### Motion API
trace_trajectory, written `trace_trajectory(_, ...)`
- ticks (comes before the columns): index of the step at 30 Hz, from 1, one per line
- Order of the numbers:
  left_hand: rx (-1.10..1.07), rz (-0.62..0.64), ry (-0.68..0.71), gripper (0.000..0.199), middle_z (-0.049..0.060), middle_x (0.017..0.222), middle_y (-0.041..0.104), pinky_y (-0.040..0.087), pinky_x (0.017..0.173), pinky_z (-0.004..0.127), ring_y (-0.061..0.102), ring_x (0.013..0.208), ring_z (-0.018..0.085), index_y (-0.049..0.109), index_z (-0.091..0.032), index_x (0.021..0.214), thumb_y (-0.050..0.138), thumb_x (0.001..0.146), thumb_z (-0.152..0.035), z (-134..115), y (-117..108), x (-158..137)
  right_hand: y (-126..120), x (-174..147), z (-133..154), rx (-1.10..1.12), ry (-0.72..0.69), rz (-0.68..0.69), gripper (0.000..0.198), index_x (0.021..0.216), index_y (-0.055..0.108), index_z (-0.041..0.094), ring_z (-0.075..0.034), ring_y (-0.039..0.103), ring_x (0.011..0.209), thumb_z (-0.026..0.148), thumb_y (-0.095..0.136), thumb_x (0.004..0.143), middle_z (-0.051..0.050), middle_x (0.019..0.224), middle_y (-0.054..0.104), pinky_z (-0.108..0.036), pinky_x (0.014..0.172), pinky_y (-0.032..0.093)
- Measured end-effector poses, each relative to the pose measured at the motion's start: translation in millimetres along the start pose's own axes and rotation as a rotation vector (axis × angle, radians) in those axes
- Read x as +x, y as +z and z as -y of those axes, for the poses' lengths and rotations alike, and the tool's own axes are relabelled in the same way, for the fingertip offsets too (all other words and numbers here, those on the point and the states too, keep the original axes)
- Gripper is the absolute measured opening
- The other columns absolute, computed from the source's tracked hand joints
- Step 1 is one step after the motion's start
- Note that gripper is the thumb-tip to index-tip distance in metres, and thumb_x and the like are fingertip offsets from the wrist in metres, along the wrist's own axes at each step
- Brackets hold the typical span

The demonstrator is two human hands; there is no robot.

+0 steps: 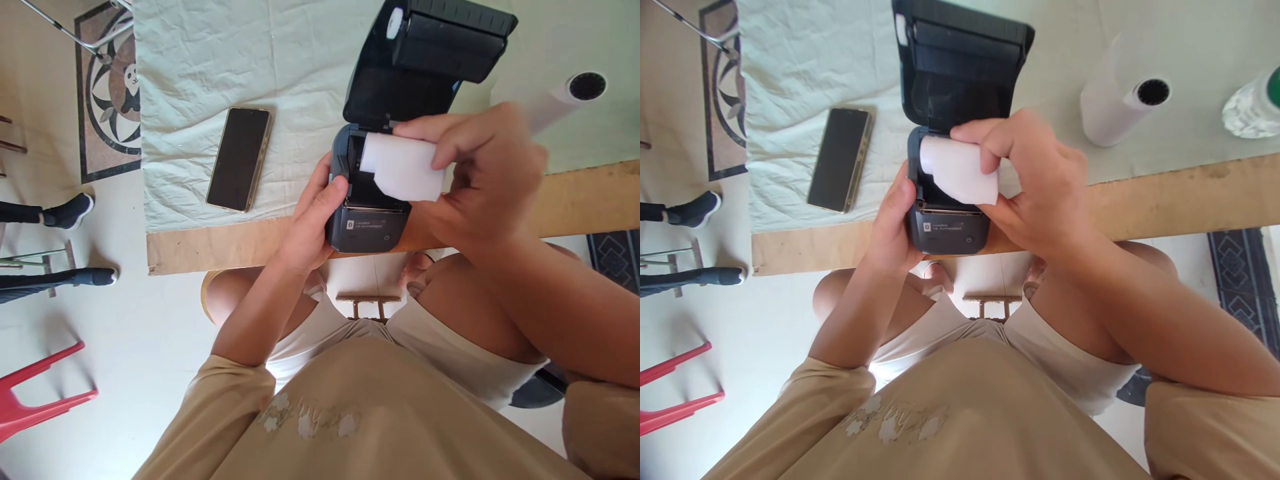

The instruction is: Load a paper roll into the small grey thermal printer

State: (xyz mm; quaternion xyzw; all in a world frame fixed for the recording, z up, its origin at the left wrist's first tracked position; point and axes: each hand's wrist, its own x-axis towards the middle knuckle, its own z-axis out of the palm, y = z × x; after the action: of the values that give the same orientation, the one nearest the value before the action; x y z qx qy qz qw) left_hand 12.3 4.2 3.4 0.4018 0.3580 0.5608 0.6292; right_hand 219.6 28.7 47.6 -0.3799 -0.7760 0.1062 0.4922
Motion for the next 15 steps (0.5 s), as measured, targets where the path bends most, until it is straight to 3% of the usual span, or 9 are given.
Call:
trace_trajectory(4, 0.035, -0.011, -0.02, 0.066, 0.0, 0.15, 0.078, 0.062, 0.133, 0.053, 0.044, 0.181, 0.041, 0.077, -0.033, 0.13, 0.079, 0.093, -0.087, -1.4, 0.0, 0.4, 1.3, -3.4, -1.5, -0.087, 0.11, 0.148, 0.02, 0.104, 0.052, 0.029, -0.026, 0.084, 0.125, 0.02, 0.07, 0.1, 0.001, 0.136, 0.084, -0.051, 0.102, 0.07)
trace_trajectory(9, 0.038, -0.005, 0.003, 0.066, 0.0, 0.153, 0.078, 0.063, 0.133, 0.052, 0.044, 0.181, 0.04, 0.078, -0.034, 0.131, 0.077, 0.094, -0.089, -0.9, -1.6, -0.6, 2.1, -2.8, -5.6, -0.082, 0.105, 0.162, 0.02, 0.101, 0.052, 0.029, -0.026, 0.084, 0.124, 0.019, 0.07, 0.101, 0.001, 0.136, 0.085, -0.049, 0.098, 0.07)
trace_trajectory(12, 0.028, 0.0, 0.005, 0.062, 0.003, 0.146, 0.081, 0.063, 0.132, 0.052, 0.052, 0.176, 0.039, 0.078, -0.033, 0.128, 0.077, 0.096, -0.086, 0.2, -1.9, 0.0, 3.6, -0.5, -9.4, -0.129, 0.041, 0.147, 0.017, 0.095, 0.056, 0.028, -0.027, 0.084, 0.126, 0.022, 0.07, 0.103, 0.0, 0.131, 0.086, -0.053, 0.106, 0.068)
trace_trajectory(15, 0.014, 0.007, 0.023, 0.054, 0.003, 0.134, 0.084, 0.065, 0.129, 0.05, 0.061, 0.169, 0.038, 0.078, -0.032, 0.127, 0.074, 0.101, -0.079, 1.9, -3.0, 0.5, 4.0, -1.0, -9.5, -0.107, -0.104, 0.047, 0.018, 0.091, 0.06, 0.028, -0.025, 0.083, 0.112, 0.031, 0.069, 0.106, -0.001, 0.117, 0.086, -0.05, 0.091, 0.064)
